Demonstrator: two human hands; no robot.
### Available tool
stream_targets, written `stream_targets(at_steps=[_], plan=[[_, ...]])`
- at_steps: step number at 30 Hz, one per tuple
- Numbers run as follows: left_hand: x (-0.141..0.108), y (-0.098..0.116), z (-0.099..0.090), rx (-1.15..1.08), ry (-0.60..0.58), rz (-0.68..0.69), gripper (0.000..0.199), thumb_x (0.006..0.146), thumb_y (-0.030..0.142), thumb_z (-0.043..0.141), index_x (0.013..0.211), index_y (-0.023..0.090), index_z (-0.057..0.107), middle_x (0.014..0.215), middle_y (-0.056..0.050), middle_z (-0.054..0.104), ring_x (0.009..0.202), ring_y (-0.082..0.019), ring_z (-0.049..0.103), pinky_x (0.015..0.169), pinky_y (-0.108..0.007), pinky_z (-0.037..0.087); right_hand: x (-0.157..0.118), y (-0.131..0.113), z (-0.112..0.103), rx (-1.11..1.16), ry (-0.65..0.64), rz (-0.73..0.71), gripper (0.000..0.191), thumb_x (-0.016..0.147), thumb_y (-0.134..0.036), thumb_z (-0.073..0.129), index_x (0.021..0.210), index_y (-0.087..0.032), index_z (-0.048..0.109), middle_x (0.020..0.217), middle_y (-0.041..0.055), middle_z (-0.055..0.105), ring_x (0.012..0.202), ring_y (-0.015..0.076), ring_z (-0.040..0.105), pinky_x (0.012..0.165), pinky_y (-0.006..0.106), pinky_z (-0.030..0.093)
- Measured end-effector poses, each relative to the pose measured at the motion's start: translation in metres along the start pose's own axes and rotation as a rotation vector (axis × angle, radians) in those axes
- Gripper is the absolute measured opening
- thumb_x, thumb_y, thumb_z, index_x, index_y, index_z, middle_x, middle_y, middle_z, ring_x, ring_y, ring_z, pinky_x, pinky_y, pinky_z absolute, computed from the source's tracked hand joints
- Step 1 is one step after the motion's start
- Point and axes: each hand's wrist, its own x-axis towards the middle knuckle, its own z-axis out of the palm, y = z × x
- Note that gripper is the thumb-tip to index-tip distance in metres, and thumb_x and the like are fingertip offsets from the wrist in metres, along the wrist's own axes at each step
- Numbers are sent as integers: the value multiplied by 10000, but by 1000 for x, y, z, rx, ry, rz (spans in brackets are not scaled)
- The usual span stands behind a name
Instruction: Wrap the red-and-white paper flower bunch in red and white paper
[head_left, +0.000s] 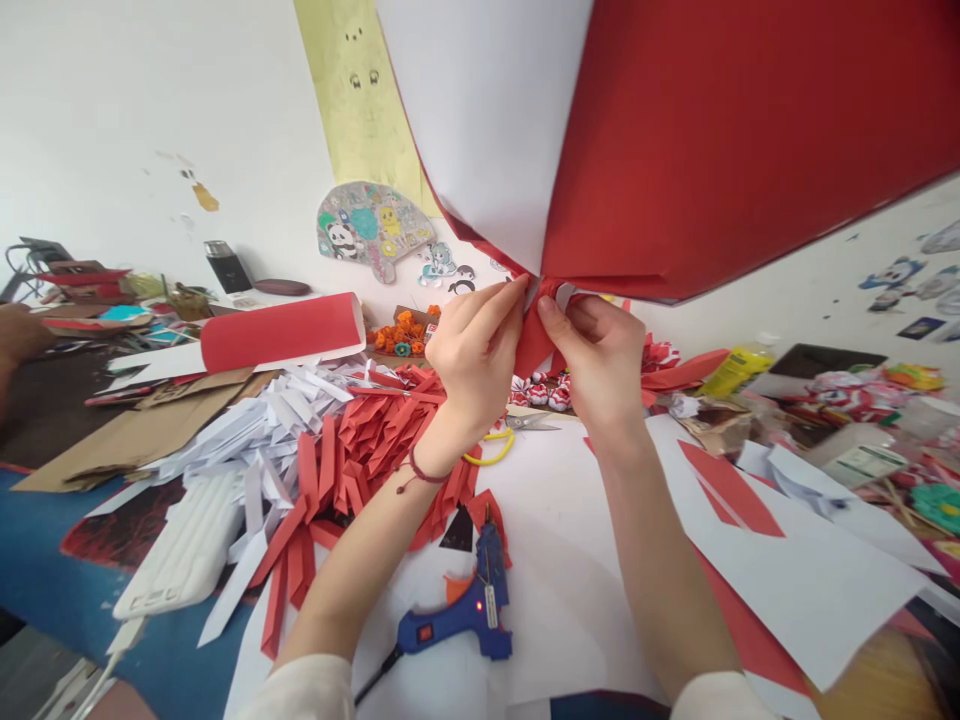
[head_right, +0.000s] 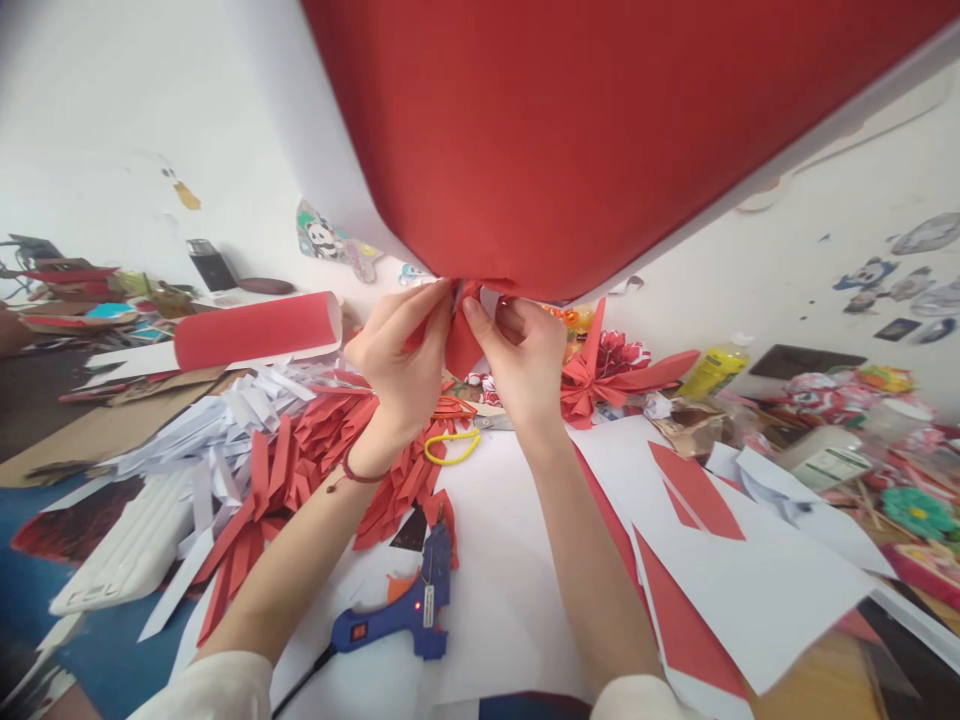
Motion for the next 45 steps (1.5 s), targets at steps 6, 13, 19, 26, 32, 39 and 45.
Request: stream_targets(at_steps=[6,13,19,26,32,39,45], plan=[[-3,-3,-1,59,-33,17,184,971,235,558,989,221,741,961,-36,779,907,-154,706,829,-314,558,-2,-6,2,-19,4,1,574,802,-508,734,600,-194,298,617,-37,220,562,78,244,501,255,213],[-2,-6,-4,109,-136,1,258,994,302,496,1032,228,740,966,-73,757,950,-200,671,866,-365,518,-1,-5,0,-41,-24,3,598,791,-570,723,611,-199,289,623,-34,220,566,81,253,496,256,221],[-1,-11,-3,161,-166,86,279,1003,291,461,1059,221,725,948,-84,736,927,-204,641,818,-364,480,1,-1,-3,-21,-48,-15,591,817,-487,734,608,-201,261,619,-43,196,575,78,210,513,278,165],[0,-10,-5,233,-255,88,286,1002,340,449,1117,256,697,988,-86,715,967,-229,623,908,-413,399,3,6,-7,15,-68,-8,599,814,-488,741,604,-199,261,622,-43,196,575,79,199,525,287,154],[2,-6,-7,296,-257,122,289,999,334,432,1115,280,691,992,-80,700,944,-234,609,901,-427,365,4,3,-8,15,-76,-17,622,793,-494,762,597,-202,249,625,-45,179,581,82,185,538,304,125],[6,-3,-10,253,-364,81,297,994,368,426,1153,277,660,1025,-98,667,1017,-276,606,904,-438,347,5,1,-10,-66,-66,-48,647,777,-558,751,580,-202,248,609,-39,181,560,84,203,518,286,157],[16,2,-17,279,-419,147,306,1001,389,410,1161,262,638,1022,-103,665,1022,-289,612,889,-438,362,5,1,-13,-68,-71,-68,629,810,-600,699,578,-201,271,611,-30,200,563,93,214,512,291,160]])
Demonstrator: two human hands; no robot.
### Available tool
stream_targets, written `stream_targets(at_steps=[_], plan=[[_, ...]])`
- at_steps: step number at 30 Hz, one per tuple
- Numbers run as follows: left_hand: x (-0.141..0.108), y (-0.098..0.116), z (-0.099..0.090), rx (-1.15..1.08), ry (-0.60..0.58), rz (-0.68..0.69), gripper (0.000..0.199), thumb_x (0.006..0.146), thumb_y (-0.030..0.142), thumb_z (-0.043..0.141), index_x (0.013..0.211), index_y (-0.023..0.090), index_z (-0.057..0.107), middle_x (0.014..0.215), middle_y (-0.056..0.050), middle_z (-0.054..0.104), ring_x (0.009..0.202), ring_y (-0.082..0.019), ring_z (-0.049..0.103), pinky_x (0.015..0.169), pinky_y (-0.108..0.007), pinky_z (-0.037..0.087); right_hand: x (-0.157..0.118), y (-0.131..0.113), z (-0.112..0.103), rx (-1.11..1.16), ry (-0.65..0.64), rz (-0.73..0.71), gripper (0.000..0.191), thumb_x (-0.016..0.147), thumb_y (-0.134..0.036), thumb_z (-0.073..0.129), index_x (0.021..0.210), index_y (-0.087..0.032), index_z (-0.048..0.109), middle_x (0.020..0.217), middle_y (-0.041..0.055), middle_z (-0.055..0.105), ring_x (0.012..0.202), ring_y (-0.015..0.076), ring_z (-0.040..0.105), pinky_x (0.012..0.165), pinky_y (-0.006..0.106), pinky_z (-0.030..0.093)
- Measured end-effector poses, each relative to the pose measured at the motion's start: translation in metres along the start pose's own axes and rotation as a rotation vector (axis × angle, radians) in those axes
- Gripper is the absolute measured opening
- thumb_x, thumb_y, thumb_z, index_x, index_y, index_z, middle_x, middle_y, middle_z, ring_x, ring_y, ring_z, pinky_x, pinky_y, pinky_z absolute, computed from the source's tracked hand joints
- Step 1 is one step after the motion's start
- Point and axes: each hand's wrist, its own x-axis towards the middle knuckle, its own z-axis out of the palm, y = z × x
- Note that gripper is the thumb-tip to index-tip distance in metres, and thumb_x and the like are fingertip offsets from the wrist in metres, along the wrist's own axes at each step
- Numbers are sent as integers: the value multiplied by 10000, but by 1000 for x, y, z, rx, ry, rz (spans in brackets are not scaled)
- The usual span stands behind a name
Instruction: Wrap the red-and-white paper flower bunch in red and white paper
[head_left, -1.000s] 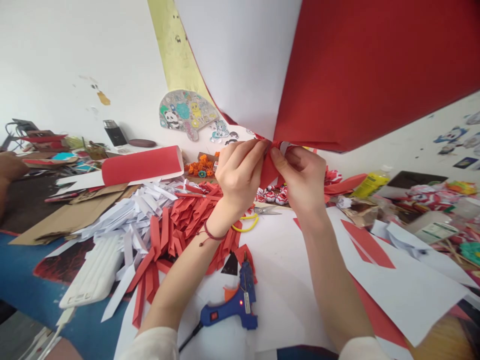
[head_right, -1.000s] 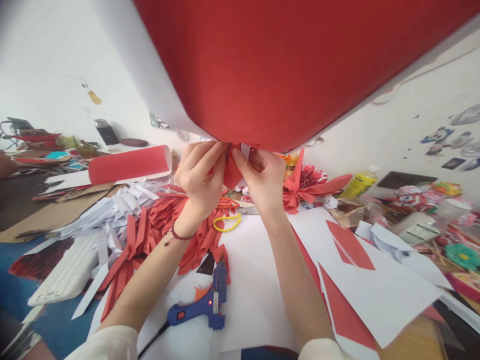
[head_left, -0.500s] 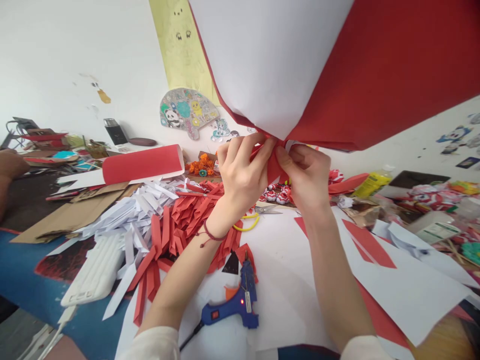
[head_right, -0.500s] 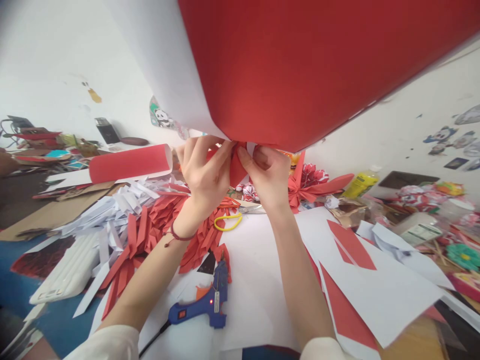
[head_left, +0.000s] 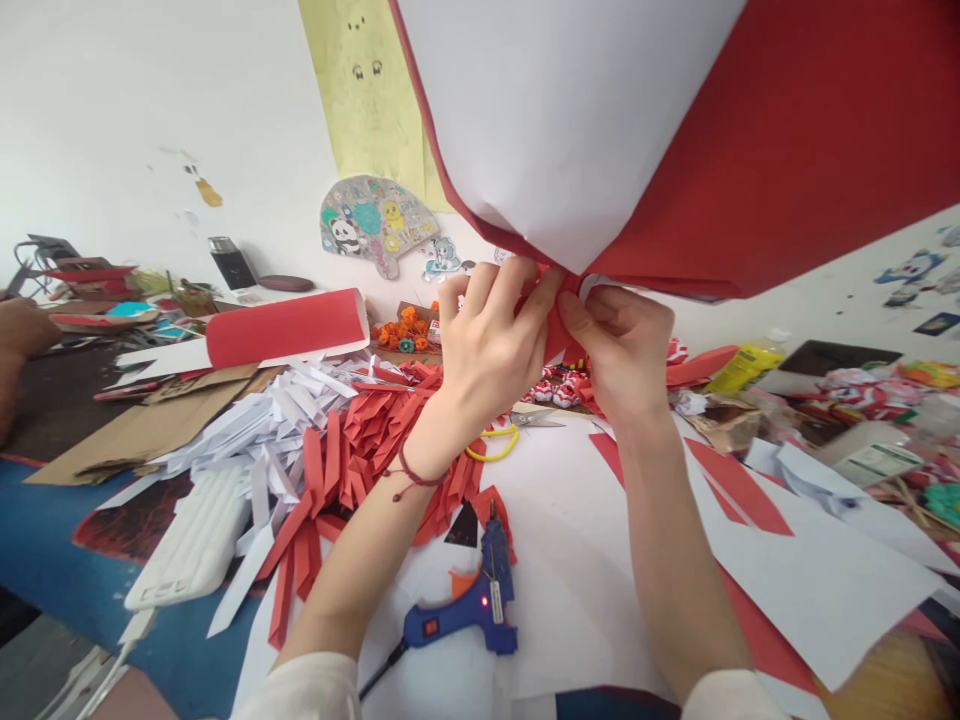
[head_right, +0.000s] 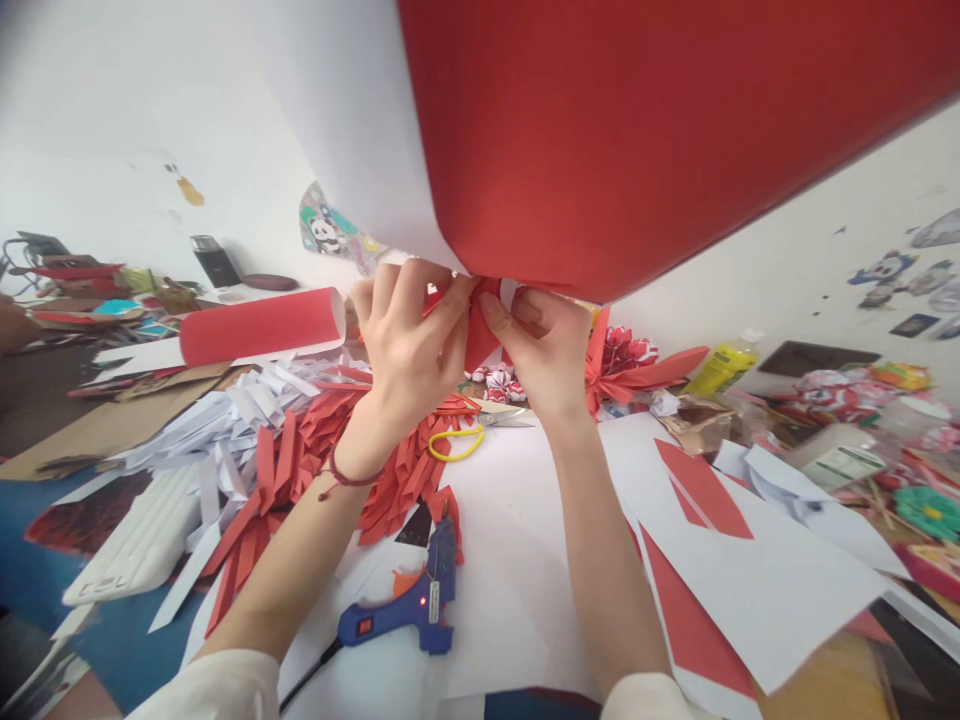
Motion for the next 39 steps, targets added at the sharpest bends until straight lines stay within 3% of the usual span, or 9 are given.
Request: stream_targets(at_steps=[9,21,26,30,35,39], plan=[[7,0,-7,5,-65,16,363,1002,465,385,1142,245,637,972,-112,656,1002,-296,617,841,-418,380,1,0,-3,-39,2,-15,654,795,-612,709,570,-202,253,612,-28,185,571,94,185,520,300,122],[9,-1,-11,100,-143,99,335,1012,263,377,1263,235,597,932,-97,645,888,-238,578,775,-385,345,4,4,-2,81,31,-14,602,779,-532,754,565,-198,301,600,-38,217,564,90,222,513,281,177],[8,1,-10,263,-138,174,325,1006,245,395,1258,182,590,941,-95,644,850,-230,556,725,-377,310,5,18,-3,209,27,57,572,782,-461,777,566,-183,325,602,-45,236,575,83,227,524,276,167],[5,5,-7,363,-200,208,314,996,197,396,1238,139,586,965,-93,628,873,-221,543,716,-375,310,6,37,-3,333,-7,168,558,747,-408,817,573,-176,340,602,-51,250,571,77,239,529,270,175],[1,7,-6,379,-297,173,323,996,153,353,1234,122,571,990,-87,605,912,-215,542,739,-372,326,5,51,0,437,-34,210,586,710,-337,850,573,-176,303,612,-53,216,582,76,212,540,273,152],[1,4,-5,362,-321,176,325,1005,172,344,1234,127,570,984,-93,604,905,-217,541,741,-375,326,5,53,2,398,-25,212,606,698,-374,855,571,-177,297,617,-52,212,581,76,209,534,273,147]])
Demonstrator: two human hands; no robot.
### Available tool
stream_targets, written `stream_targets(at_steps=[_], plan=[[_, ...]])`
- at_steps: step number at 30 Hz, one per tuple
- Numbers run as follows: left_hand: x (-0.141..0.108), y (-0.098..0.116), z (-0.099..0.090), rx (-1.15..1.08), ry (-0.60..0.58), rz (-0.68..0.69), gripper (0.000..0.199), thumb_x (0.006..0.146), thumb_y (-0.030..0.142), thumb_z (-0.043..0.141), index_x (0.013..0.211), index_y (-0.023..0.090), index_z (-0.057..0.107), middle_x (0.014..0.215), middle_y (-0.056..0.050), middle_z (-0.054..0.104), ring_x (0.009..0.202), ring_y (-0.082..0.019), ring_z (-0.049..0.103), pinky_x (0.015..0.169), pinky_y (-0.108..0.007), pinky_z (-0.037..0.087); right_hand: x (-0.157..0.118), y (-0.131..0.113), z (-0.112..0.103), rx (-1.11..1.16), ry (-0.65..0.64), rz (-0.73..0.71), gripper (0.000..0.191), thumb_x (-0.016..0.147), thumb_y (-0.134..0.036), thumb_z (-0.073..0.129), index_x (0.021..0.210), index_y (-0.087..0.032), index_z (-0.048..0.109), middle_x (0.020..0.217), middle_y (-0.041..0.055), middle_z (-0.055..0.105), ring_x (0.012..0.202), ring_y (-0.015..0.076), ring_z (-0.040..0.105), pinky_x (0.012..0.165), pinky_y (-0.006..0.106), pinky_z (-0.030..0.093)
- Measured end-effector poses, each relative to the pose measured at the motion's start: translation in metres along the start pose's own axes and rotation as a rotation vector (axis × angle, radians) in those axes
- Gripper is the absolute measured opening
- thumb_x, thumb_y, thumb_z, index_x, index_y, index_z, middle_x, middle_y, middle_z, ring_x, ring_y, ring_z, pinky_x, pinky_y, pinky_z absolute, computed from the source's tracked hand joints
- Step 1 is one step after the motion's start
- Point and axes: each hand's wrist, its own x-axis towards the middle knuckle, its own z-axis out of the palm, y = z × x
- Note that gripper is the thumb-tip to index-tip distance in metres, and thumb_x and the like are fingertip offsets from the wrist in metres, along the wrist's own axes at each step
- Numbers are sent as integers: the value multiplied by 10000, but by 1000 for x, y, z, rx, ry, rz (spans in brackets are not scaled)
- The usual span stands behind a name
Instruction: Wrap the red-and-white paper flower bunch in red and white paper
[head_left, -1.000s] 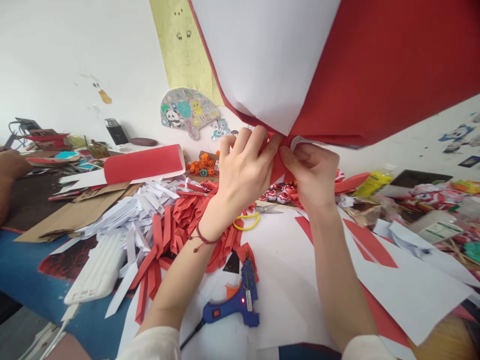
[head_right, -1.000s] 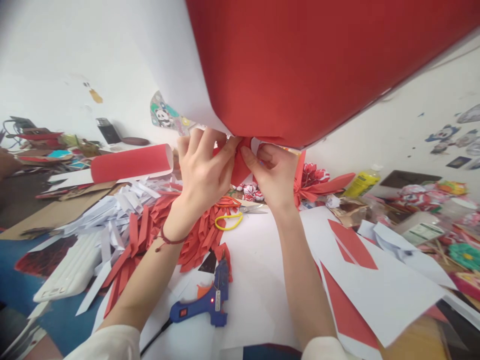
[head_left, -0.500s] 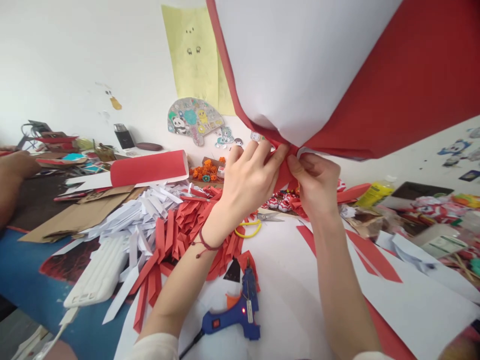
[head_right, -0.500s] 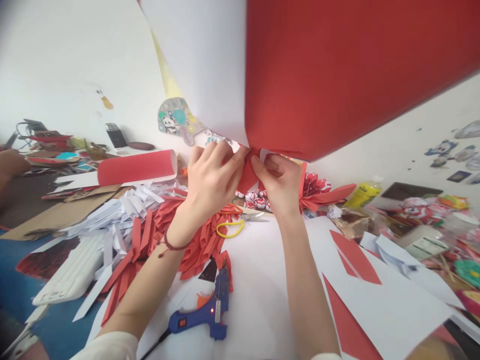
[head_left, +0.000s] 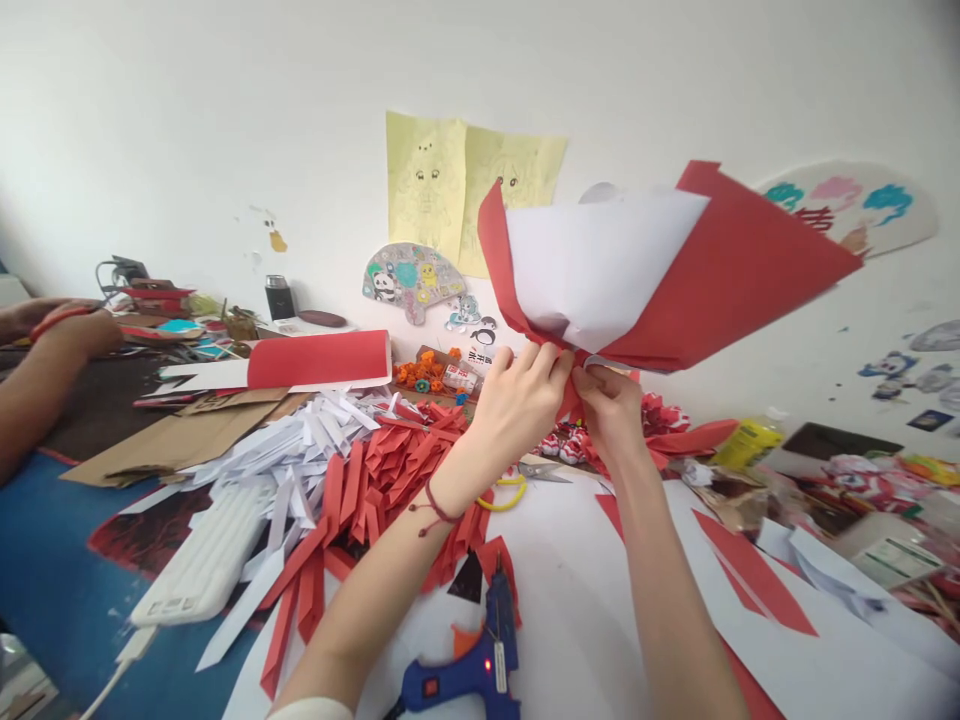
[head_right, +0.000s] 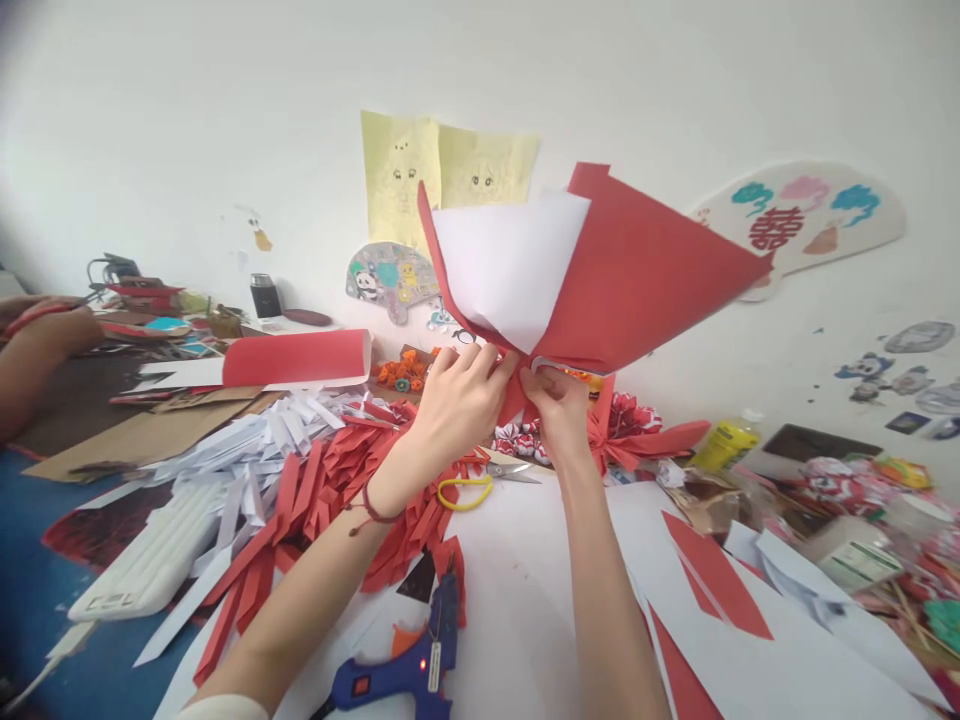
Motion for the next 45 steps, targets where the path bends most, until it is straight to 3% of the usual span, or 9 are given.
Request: stream_targets(at_steps=[5,15,21,30,45], plan=[[1,-5,-5,-55,8,-24,373,1028,257,331,1332,175,531,997,-91,609,912,-223,544,747,-360,313,-3,-11,-1,-135,20,-65,577,770,-455,789,594,-181,312,617,-47,231,570,77,239,524,266,183],[4,-4,-22,-121,73,-62,382,1029,264,342,1354,263,542,1002,-93,605,908,-219,530,755,-342,297,-10,-44,3,-266,43,-239,553,797,-427,770,572,-174,334,598,-38,263,575,78,267,537,265,204],[4,-1,-25,-152,107,-62,382,1024,274,350,1350,268,549,975,-94,598,905,-224,524,771,-353,310,-8,-48,0,-268,58,-230,604,761,-491,790,566,-182,309,589,-40,233,564,83,251,533,270,239],[4,0,-24,-238,150,-98,366,1028,283,361,1334,298,562,907,-56,578,842,-195,503,764,-343,288,-11,-57,4,-92,63,-213,545,735,-372,830,551,-175,356,596,-35,280,580,89,318,556,268,300],[4,2,-27,-135,57,-58,392,1018,246,323,1364,258,507,1029,-107,592,943,-239,520,790,-365,316,-12,-51,2,-344,78,-270,636,773,-578,749,581,-196,278,599,-30,220,567,93,237,518,283,203]])
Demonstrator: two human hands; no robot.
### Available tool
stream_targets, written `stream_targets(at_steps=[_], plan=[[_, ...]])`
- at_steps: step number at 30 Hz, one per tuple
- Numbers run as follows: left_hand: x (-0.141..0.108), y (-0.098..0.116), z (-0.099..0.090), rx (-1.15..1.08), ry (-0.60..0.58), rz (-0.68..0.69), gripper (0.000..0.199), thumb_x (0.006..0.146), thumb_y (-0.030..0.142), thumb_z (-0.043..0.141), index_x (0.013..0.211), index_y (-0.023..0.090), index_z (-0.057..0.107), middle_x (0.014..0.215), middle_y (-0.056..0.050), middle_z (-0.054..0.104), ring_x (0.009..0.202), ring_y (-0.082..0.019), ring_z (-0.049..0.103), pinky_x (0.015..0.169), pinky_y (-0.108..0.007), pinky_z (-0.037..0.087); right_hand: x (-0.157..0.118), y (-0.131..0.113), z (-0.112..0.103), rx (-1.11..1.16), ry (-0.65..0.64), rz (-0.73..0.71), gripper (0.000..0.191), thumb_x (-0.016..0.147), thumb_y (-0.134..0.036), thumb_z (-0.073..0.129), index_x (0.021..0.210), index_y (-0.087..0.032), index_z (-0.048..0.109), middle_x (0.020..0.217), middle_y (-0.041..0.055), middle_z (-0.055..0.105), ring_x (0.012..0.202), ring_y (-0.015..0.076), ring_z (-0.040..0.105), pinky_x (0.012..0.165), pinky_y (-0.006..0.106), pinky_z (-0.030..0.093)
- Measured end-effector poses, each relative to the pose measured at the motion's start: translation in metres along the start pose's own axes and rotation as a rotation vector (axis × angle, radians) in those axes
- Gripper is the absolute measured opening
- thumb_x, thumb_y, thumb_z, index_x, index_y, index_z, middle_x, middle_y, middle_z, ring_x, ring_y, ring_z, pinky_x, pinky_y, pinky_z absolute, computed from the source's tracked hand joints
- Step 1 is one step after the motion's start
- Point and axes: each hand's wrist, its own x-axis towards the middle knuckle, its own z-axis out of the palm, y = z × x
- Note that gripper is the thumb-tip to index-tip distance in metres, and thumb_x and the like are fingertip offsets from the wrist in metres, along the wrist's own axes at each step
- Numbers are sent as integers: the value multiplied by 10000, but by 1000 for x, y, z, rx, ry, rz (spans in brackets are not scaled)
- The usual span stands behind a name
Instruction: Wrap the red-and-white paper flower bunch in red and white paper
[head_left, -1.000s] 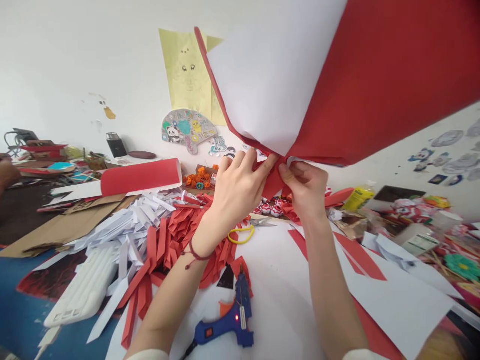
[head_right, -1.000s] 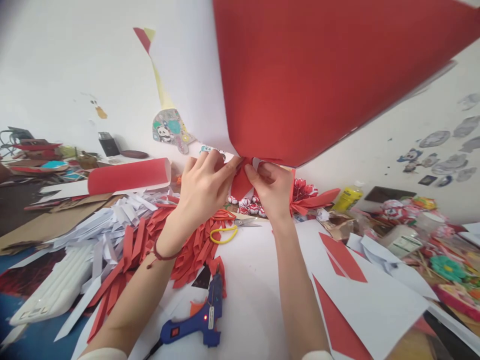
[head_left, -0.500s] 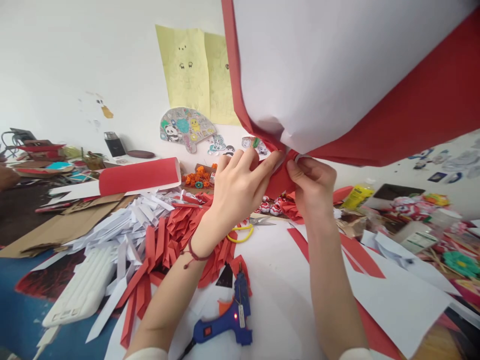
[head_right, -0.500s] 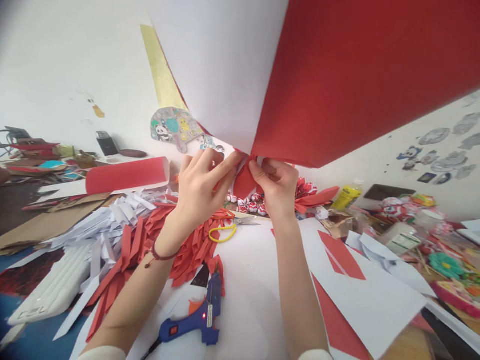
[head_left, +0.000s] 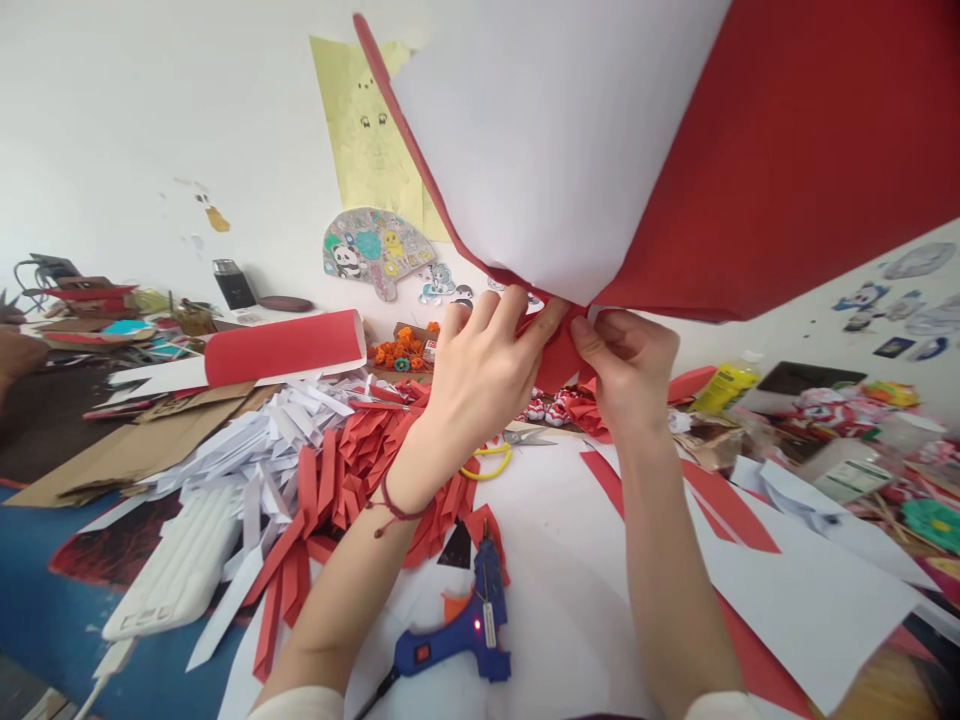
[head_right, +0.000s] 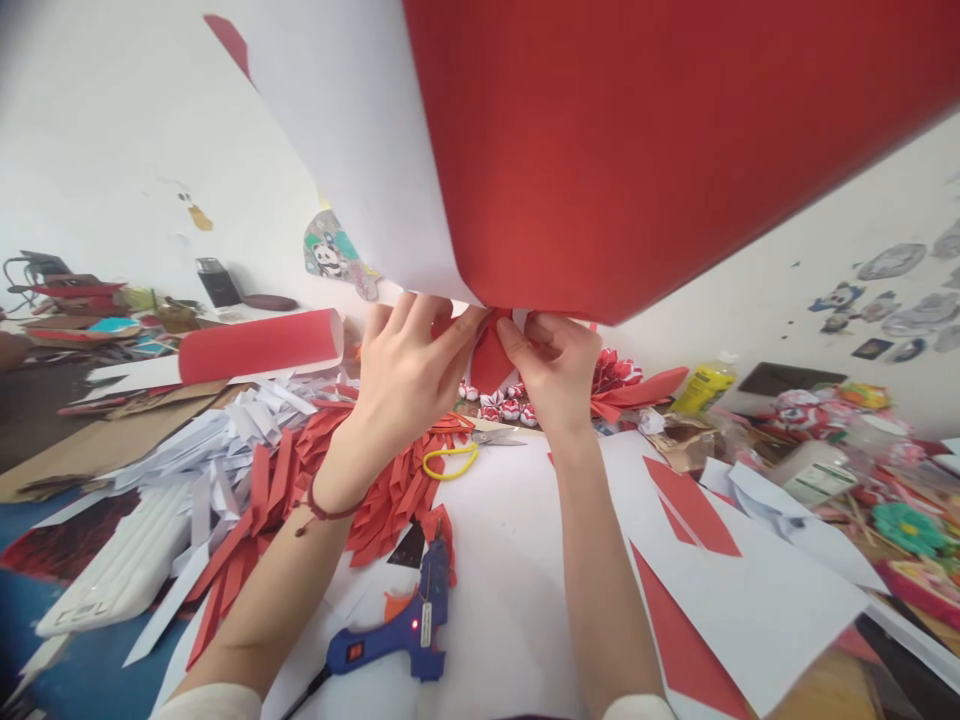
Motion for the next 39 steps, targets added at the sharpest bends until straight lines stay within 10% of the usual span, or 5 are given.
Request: stream_targets(at_steps=[24,31,36,39], plan=[[-1,0,-7,-43,-55,-22,403,1033,259,294,1377,285,502,992,-71,609,897,-200,568,801,-349,333,3,6,4,220,17,84,579,711,-512,818,558,-196,358,600,-21,296,560,102,312,528,293,289],[1,-1,-47,-78,-192,-27,336,1028,253,345,1170,243,650,865,-38,635,737,-160,577,732,-323,349,4,13,1,137,50,67,606,711,-522,816,548,-198,331,577,-29,270,545,94,256,522,293,207],[-62,23,-91,-46,-501,-120,416,986,299,463,611,194,607,521,0,515,500,-158,487,581,-324,310,3,16,0,83,44,29,661,740,-504,803,537,-202,251,566,-38,196,540,88,172,542,307,108],[-136,53,-97,-65,-720,-194,240,936,253,570,718,199,654,649,-3,629,597,-174,590,619,-322,379,2,14,-2,76,15,33,668,743,-509,802,549,-207,239,572,-38,189,538,92,177,540,308,127]])
